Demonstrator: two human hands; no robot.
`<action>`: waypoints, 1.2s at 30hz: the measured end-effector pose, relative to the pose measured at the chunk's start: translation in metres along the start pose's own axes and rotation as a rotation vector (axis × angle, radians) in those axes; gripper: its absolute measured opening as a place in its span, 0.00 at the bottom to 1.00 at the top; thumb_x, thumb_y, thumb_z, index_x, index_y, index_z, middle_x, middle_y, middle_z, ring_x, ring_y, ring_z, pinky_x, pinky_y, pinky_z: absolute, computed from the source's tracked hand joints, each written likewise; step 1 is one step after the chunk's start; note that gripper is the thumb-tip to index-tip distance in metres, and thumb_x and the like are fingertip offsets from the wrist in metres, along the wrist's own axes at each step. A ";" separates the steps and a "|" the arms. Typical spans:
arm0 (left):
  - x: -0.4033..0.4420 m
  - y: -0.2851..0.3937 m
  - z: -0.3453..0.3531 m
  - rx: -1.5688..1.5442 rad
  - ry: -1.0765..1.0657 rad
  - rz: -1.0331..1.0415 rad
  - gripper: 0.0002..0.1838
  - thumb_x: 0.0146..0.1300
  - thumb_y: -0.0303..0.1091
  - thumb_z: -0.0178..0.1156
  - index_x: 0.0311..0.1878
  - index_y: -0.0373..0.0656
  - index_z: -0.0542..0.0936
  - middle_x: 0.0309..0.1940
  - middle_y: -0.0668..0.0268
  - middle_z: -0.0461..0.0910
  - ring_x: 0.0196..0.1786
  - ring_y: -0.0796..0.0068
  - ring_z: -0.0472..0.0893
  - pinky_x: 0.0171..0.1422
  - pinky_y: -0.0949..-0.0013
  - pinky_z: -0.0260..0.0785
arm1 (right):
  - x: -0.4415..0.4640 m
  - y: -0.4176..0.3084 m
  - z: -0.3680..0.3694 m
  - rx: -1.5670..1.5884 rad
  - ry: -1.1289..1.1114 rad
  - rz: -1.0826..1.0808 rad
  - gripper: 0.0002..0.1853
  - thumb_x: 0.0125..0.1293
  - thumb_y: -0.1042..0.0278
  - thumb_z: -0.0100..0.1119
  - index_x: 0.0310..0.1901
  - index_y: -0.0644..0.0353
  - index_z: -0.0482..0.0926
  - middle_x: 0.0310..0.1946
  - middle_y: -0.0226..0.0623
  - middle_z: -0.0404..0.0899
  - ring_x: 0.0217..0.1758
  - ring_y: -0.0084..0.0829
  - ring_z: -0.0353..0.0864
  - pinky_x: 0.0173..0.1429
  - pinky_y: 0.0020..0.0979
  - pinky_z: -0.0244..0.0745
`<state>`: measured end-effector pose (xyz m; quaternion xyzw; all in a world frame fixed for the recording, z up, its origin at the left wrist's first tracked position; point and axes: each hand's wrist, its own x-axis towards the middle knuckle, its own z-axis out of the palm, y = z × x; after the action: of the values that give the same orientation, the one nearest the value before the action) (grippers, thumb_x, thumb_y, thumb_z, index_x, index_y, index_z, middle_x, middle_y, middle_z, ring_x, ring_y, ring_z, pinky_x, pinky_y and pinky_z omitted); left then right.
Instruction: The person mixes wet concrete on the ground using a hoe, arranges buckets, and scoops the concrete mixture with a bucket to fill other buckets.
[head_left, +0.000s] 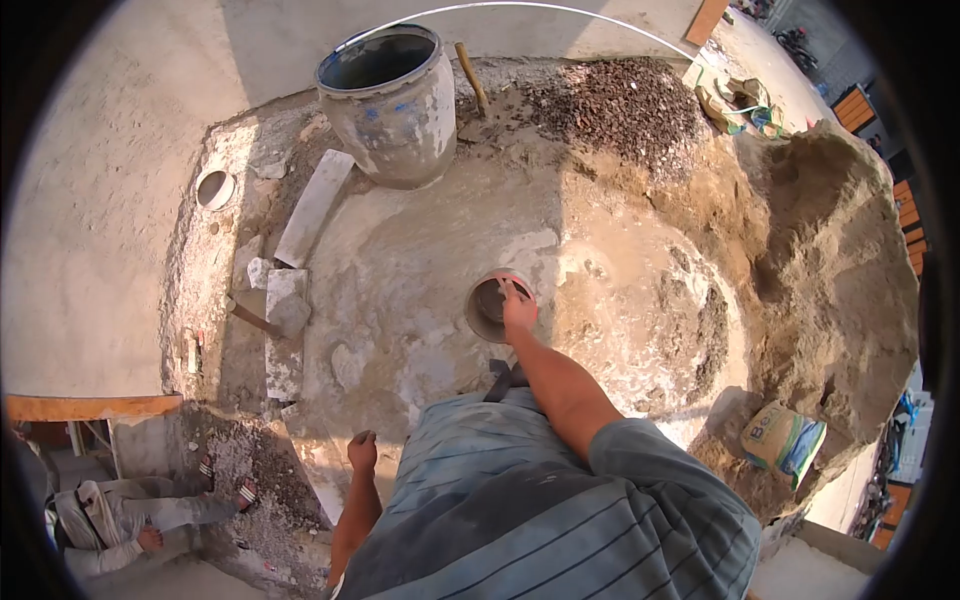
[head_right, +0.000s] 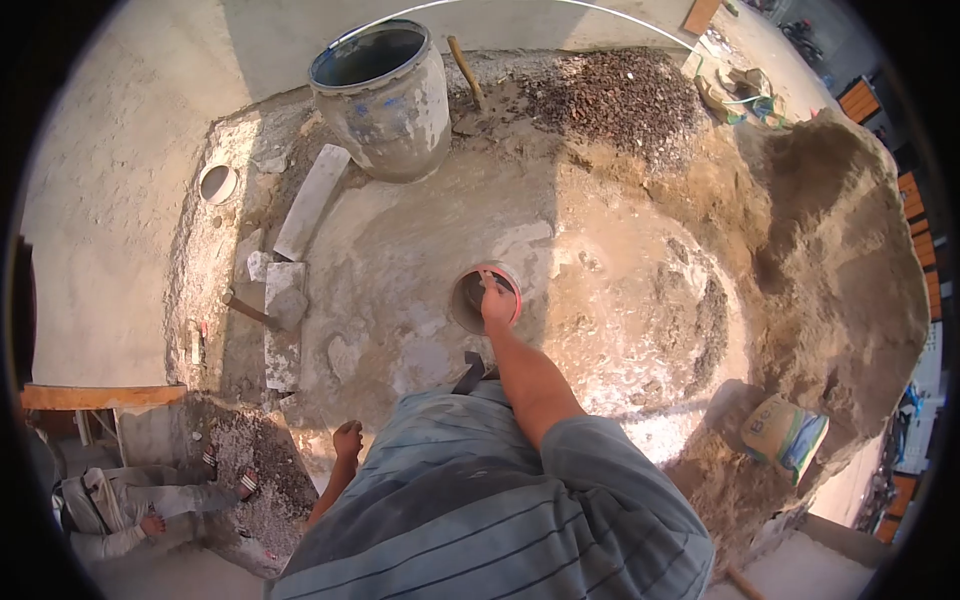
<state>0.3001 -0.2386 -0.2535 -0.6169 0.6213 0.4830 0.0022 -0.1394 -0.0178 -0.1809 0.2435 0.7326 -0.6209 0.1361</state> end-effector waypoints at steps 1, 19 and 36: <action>0.010 -0.007 0.001 0.016 0.005 0.033 0.17 0.58 0.37 0.64 0.47 0.37 0.85 0.42 0.56 0.86 0.46 0.65 0.83 0.54 0.65 0.72 | 0.001 0.001 0.001 0.014 0.004 0.000 0.26 0.58 0.43 0.63 0.34 0.65 0.87 0.24 0.36 0.80 0.31 0.30 0.78 0.41 0.34 0.72; -0.020 0.019 -0.009 0.122 0.157 0.106 0.19 0.56 0.43 0.65 0.46 0.40 0.85 0.43 0.54 0.85 0.49 0.59 0.84 0.57 0.63 0.73 | 0.043 0.039 0.012 -0.078 0.062 0.009 0.31 0.60 0.40 0.59 0.35 0.70 0.85 0.29 0.41 0.82 0.33 0.34 0.78 0.41 0.36 0.71; -0.004 0.002 -0.010 0.154 0.112 0.094 0.22 0.54 0.47 0.65 0.47 0.42 0.85 0.44 0.53 0.85 0.51 0.58 0.83 0.58 0.62 0.73 | 0.046 0.001 -0.013 0.425 0.168 0.138 0.29 0.65 0.45 0.56 0.52 0.69 0.80 0.49 0.46 0.79 0.48 0.39 0.79 0.52 0.40 0.77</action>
<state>0.3059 -0.2420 -0.2441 -0.6111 0.6840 0.3983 -0.0075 -0.1765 0.0036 -0.2020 0.3672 0.5758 -0.7278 0.0625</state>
